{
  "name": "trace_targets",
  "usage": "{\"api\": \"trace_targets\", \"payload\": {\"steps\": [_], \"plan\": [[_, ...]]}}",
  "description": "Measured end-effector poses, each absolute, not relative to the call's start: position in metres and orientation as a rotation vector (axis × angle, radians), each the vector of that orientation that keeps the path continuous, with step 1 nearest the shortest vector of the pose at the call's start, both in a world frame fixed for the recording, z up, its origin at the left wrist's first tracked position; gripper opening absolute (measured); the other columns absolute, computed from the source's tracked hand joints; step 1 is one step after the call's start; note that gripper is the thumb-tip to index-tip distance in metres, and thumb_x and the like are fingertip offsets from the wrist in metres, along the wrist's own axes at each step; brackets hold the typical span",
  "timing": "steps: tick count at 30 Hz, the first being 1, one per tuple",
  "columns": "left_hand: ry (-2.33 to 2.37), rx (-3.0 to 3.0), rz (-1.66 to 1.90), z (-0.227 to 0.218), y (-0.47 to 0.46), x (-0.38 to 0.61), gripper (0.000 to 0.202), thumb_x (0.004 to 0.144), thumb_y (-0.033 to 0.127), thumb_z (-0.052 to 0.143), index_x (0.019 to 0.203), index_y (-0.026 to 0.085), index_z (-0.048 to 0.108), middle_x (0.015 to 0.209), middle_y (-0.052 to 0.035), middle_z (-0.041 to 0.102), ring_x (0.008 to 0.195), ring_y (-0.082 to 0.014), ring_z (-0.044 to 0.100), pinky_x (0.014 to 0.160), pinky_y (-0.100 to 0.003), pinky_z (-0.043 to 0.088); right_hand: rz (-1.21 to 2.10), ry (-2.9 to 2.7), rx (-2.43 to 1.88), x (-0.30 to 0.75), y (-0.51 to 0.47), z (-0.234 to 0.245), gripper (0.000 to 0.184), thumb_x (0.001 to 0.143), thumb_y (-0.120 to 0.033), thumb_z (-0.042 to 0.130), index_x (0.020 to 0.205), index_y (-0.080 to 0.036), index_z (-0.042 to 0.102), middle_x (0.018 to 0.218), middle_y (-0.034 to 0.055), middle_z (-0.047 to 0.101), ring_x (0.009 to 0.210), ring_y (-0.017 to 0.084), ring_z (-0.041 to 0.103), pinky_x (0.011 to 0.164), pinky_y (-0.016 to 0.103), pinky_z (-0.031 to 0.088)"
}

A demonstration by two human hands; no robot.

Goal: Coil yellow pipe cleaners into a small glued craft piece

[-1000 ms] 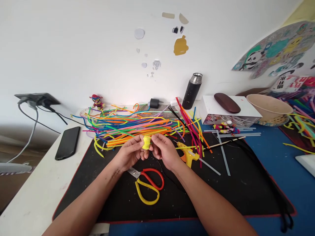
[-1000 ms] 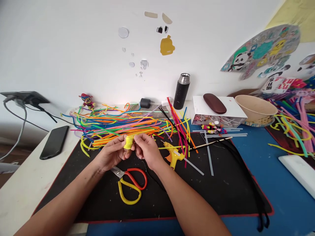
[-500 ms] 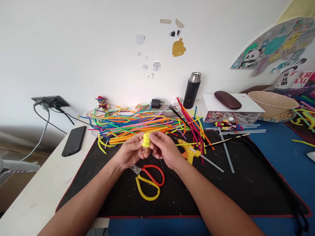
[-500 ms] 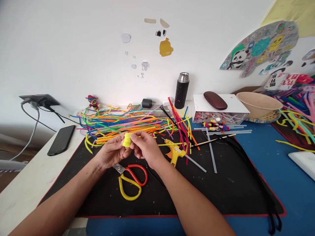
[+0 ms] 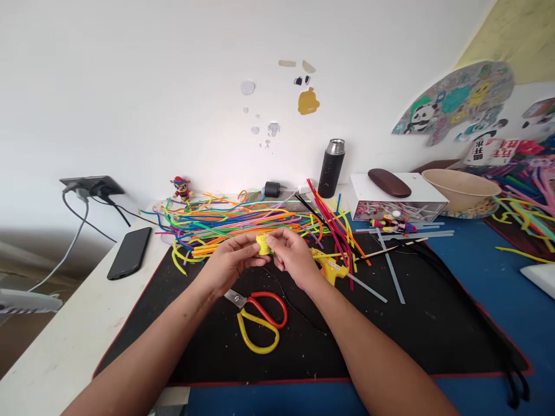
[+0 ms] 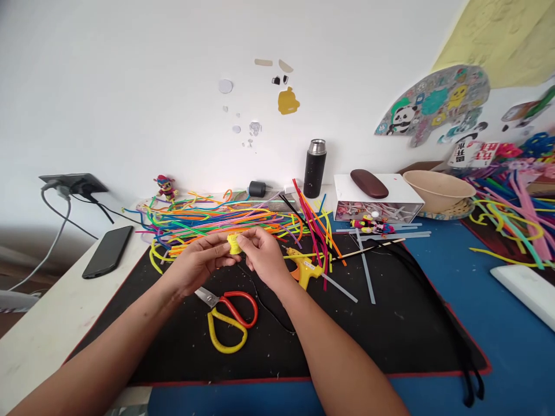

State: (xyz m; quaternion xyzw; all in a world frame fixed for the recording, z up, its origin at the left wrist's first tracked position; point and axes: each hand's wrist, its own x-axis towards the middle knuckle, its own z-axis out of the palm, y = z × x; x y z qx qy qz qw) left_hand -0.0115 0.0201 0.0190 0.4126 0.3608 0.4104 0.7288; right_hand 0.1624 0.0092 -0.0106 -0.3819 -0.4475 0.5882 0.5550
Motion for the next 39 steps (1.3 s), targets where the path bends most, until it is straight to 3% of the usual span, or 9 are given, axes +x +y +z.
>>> {"api": "trace_targets", "payload": {"steps": [6, 12, 14, 17, 21, 25, 30, 34, 39], "plan": [[0.761, 1.124, 0.873, 0.026, 0.014, -0.009, 0.025, 0.082, 0.032, 0.088, 0.1, 0.015, 0.082, 0.1, -0.0101, 0.081, 0.084, -0.0208, 0.074, 0.085, -0.032, 0.06, 1.319, -1.131, -0.947, 0.161, 0.007, -0.007, 0.034, 0.085, -0.051, 0.078, 0.09, -0.022, 0.062, 0.056, -0.0094, 0.054, 0.037, 0.007, 0.041, 0.035, 0.02, 0.031], [0.852, 1.285, 0.915, 0.023, 0.017, -0.004, 0.034, 0.075, 0.04, 0.092, 0.096, 0.015, 0.082, 0.076, -0.0022, 0.073, 0.072, -0.017, 0.063, 0.072, -0.028, 0.049, 1.369, -1.195, -0.921, 0.161, 0.005, -0.006, 0.033, 0.09, -0.053, 0.07, 0.093, -0.02, 0.067, 0.054, -0.008, 0.054, 0.038, 0.008, 0.04, 0.037, 0.021, 0.031], [0.88, 1.277, 0.929, 0.019, 0.019, -0.006, 0.038, 0.076, 0.039, 0.092, 0.103, 0.015, 0.08, 0.071, -0.0006, 0.071, 0.068, -0.0159, 0.06, 0.068, -0.027, 0.047, 1.358, -1.206, -0.934, 0.162, 0.005, -0.006, 0.035, 0.093, -0.055, 0.067, 0.091, -0.019, 0.069, 0.05, -0.0084, 0.05, 0.039, 0.009, 0.039, 0.038, 0.021, 0.031], [0.868, 1.161, 0.966, 0.013, 0.023, -0.013, 0.045, 0.076, 0.038, 0.092, 0.113, 0.017, 0.075, 0.077, -0.0019, 0.075, 0.067, -0.0159, 0.062, 0.063, -0.026, 0.047, 1.305, -1.156, -0.986, 0.163, 0.006, -0.007, 0.038, 0.093, -0.056, 0.067, 0.088, -0.019, 0.069, 0.049, -0.0081, 0.047, 0.039, 0.009, 0.04, 0.04, 0.022, 0.03], [0.871, 1.02, 1.005, 0.003, 0.03, -0.021, 0.036, 0.069, 0.036, 0.097, 0.089, 0.013, 0.078, 0.079, -0.0052, 0.076, 0.062, -0.0119, 0.06, 0.057, -0.022, 0.044, 1.309, -1.111, -1.028, 0.164, 0.008, -0.009, 0.039, 0.092, -0.058, 0.067, 0.088, -0.019, 0.069, 0.049, -0.0081, 0.046, 0.038, 0.009, 0.039, 0.04, 0.023, 0.029], [0.864, 0.92, 1.054, -0.001, 0.032, -0.025, 0.041, 0.064, 0.035, 0.1, 0.093, 0.013, 0.082, 0.086, -0.007, 0.077, 0.062, -0.0095, 0.059, 0.056, -0.021, 0.045, 1.324, -1.159, -1.058, 0.162, 0.006, -0.011, 0.04, 0.093, -0.057, 0.065, 0.091, -0.018, 0.071, 0.05, -0.0076, 0.047, 0.039, 0.009, 0.041, 0.041, 0.023, 0.03], [0.847, 0.936, 1.008, -0.002, 0.022, -0.03, 0.046, 0.071, 0.043, 0.096, 0.103, 0.013, 0.084, 0.087, -0.0098, 0.078, 0.06, -0.0095, 0.058, 0.054, -0.02, 0.045, 1.314, -1.194, -1.09, 0.161, 0.004, -0.011, 0.042, 0.093, -0.059, 0.063, 0.092, -0.017, 0.071, 0.051, -0.0072, 0.049, 0.04, 0.01, 0.042, 0.041, 0.023, 0.031], [0.833, 0.974, 0.991, -0.003, 0.015, -0.033, 0.043, 0.07, 0.044, 0.096, 0.097, 0.014, 0.084, 0.089, -0.0102, 0.078, 0.064, -0.0114, 0.061, 0.058, -0.022, 0.049, 1.302, -1.239, -1.112, 0.161, 0.003, -0.01, 0.043, 0.093, -0.06, 0.063, 0.092, -0.018, 0.07, 0.051, -0.0069, 0.049, 0.04, 0.01, 0.042, 0.041, 0.024, 0.032], [0.853, 0.987, 0.973, -0.008, 0.013, -0.036, 0.044, 0.07, 0.049, 0.095, 0.092, 0.012, 0.083, 0.084, -0.0111, 0.078, 0.06, -0.0112, 0.059, 0.053, -0.021, 0.045, 1.282, -1.292, -1.146, 0.159, 0.001, -0.01, 0.044, 0.094, -0.061, 0.061, 0.093, -0.018, 0.07, 0.051, -0.0067, 0.049, 0.04, 0.01, 0.042, 0.042, 0.024, 0.032]]}}
